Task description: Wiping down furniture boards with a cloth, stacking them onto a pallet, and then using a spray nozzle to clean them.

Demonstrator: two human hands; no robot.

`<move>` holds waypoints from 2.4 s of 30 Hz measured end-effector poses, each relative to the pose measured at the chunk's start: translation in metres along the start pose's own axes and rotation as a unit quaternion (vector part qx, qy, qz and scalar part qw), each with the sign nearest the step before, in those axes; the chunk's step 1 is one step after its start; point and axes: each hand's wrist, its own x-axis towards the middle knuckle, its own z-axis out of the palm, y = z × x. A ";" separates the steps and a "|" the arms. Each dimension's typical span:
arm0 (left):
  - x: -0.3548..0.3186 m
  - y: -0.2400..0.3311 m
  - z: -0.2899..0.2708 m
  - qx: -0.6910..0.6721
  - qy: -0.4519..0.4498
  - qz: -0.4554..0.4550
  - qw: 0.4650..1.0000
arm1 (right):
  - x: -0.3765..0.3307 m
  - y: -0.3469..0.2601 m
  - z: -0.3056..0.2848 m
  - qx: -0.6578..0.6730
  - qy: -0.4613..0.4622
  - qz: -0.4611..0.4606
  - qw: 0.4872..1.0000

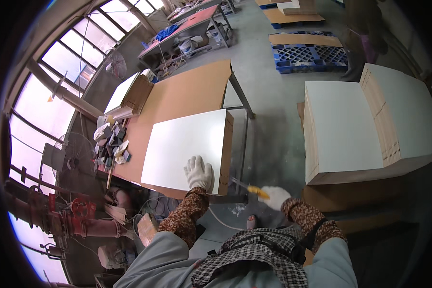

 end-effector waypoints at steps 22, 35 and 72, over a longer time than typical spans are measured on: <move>0.001 -0.001 -0.001 -0.003 -0.018 -0.018 1.000 | 0.011 0.028 -0.054 0.060 0.179 0.150 0.970; 0.004 0.008 -0.015 -0.010 -0.050 -0.030 0.998 | -0.011 0.033 -0.027 -0.037 0.035 0.097 0.994; -0.002 0.006 -0.017 -0.002 -0.043 -0.046 0.998 | 0.045 0.020 -0.078 0.110 0.205 0.163 0.959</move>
